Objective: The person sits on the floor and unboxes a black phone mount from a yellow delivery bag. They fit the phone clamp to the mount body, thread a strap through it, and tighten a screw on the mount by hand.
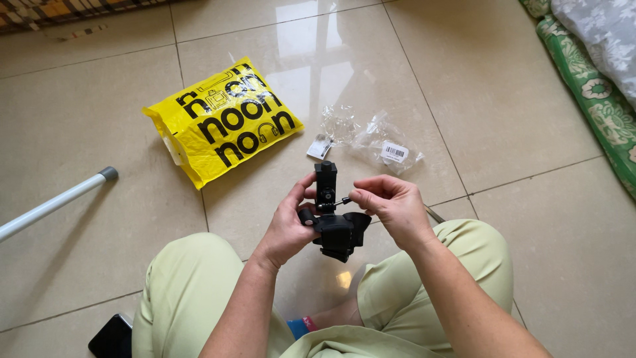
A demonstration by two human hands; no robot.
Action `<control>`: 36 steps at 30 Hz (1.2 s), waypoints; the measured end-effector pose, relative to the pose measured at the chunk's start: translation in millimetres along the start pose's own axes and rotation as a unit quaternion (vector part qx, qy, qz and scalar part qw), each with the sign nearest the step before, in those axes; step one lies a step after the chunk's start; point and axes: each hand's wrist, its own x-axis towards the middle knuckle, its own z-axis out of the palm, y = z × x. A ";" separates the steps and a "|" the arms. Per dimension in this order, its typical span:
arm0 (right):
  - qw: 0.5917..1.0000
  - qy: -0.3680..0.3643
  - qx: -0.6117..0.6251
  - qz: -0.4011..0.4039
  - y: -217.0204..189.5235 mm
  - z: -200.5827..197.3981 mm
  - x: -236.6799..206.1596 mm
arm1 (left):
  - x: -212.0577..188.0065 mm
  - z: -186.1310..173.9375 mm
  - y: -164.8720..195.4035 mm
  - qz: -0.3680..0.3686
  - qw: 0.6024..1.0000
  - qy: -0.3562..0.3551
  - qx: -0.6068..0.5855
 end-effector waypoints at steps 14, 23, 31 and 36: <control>0.995 -0.037 -0.089 -0.003 -13.2 -3.8 -3.6 | 3.2 -2.5 -1.2 -0.015 0.999 0.012 -0.050; 0.997 -0.035 -0.057 0.043 -3.3 -3.3 -2.1 | 1.7 -3.3 -4.8 0.018 1.000 0.003 0.011; 0.993 -0.085 -0.068 0.033 -9.6 -8.4 -1.6 | 2.5 -3.2 -2.5 -0.007 0.999 0.031 0.026; 0.986 -0.083 -0.138 0.032 -11.5 -6.6 -3.7 | 2.4 -3.7 -1.4 -0.003 1.000 0.026 0.004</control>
